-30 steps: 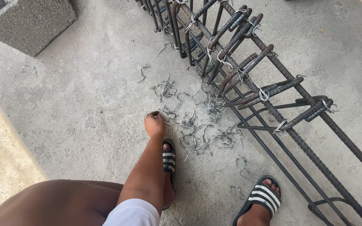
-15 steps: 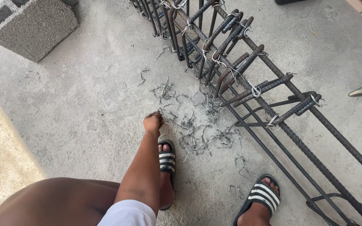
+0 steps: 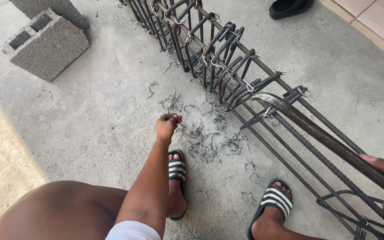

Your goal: The person sits on a small stool and uses a T-shaped rebar tying tool to twist and secure wire ties around the intersections of a rebar cage. They repeatedly pick up wire ties from the floor, wrap them around the rebar, and twist them with the tool to fasten the structure.

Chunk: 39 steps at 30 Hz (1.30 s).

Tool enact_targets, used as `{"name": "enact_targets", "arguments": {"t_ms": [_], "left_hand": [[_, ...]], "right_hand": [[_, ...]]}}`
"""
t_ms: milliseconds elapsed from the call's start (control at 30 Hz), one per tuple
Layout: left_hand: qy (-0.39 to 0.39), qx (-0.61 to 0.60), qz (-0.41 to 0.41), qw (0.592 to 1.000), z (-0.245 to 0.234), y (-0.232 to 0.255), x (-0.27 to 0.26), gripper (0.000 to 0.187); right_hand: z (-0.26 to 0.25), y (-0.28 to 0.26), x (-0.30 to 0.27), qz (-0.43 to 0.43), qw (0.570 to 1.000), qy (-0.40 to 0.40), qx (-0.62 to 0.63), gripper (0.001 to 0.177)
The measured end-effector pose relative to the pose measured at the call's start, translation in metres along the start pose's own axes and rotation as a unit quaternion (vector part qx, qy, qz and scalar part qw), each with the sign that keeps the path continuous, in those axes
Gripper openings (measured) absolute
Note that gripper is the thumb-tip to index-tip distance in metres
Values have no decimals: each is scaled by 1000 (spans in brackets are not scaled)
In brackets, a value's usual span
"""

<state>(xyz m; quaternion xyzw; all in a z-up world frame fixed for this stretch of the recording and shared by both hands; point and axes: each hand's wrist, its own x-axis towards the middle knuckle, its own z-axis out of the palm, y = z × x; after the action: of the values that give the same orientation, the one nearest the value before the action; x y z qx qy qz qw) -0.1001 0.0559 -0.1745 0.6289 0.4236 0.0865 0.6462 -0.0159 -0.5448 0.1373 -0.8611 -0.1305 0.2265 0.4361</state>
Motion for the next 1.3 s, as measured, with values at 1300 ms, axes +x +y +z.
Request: {"name": "enact_targets", "arguments": {"t_ms": [1300], "left_hand": [[-495, -556, -74, 664, 69, 176, -243, 54]], "right_hand": [[176, -105, -114, 264, 859, -126, 421, 30]]}}
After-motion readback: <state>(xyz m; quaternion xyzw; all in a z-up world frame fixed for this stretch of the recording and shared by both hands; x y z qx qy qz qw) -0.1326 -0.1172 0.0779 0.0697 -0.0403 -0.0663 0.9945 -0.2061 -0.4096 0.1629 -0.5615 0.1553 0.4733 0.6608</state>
